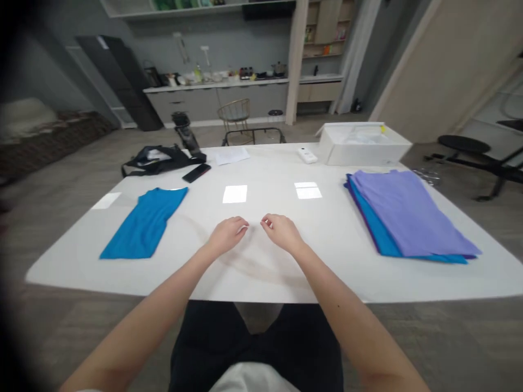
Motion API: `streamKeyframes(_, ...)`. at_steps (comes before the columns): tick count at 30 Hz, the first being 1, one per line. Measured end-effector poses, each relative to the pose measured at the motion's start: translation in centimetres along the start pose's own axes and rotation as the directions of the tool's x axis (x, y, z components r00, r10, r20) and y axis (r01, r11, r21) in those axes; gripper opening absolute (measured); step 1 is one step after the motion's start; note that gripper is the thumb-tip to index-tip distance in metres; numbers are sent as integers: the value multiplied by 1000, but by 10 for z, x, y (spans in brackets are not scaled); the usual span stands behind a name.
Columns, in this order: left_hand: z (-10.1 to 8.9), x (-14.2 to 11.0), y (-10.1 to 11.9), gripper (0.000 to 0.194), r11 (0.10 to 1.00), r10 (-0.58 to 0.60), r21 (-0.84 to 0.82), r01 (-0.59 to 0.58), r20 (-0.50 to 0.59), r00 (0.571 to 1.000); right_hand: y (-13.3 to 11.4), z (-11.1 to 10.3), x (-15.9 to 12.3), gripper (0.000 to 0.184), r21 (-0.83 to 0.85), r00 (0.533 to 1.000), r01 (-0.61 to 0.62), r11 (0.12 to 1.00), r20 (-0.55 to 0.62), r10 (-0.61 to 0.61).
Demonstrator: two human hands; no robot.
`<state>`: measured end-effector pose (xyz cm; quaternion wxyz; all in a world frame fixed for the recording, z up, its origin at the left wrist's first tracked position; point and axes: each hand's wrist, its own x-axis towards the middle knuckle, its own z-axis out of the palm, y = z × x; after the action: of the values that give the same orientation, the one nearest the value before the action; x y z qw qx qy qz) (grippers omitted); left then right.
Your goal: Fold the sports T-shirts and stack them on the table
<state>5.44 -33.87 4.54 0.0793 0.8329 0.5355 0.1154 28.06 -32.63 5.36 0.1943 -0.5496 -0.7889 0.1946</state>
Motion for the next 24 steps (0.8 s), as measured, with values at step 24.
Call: streamKeyframes(24,-54,-100,-283,31,721,-636,173,671,-218,740,-244,237,276,21,-94,995,54,994,85,-46)
